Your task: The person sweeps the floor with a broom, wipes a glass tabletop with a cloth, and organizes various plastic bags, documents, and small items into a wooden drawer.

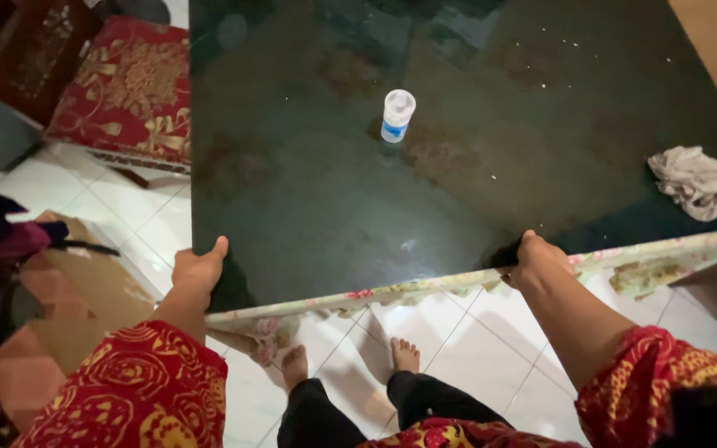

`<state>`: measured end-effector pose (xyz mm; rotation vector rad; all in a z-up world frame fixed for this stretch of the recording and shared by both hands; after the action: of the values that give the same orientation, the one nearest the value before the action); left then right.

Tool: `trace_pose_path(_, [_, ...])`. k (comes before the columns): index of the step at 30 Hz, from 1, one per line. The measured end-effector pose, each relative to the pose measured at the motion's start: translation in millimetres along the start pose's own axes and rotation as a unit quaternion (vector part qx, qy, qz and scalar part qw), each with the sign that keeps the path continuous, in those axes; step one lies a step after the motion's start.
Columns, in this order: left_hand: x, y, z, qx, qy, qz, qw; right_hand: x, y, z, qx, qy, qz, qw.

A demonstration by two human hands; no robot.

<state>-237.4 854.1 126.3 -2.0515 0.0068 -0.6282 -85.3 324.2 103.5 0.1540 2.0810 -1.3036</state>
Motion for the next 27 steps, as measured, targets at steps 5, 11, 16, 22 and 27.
trace_pose_path(5, [-14,15,50,-0.082,0.002,0.020,0.996,3,27,-17,0.043,0.070,0.036,0.996])
trace_pose_path(11, [-8,11,50,-0.098,-0.021,0.054,0.993,4,49,-13,0.119,0.203,0.123,0.964])
trace_pose_path(16, [-11,9,47,-0.061,0.087,0.163,0.981,9,55,3,0.147,0.257,0.163,0.941])
trace_pose_path(22, [7,-9,21,-0.055,0.007,0.185,0.981,12,62,11,0.212,0.257,0.114,0.936])
trace_pose_path(27, [12,-8,9,-0.025,-0.006,0.171,0.985,19,65,11,0.207,0.198,0.100,0.953])
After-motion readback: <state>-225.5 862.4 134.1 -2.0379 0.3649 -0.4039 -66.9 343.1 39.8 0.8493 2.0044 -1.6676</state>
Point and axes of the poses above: each hand's wrist, its own z-axis towards the middle knuckle, its own y-axis out of the palm, x = y × z, the point moved 1 cm from there along z, towards the middle knuckle, and after that the axes turned 10 degrees about z, right-handed, at the moved point
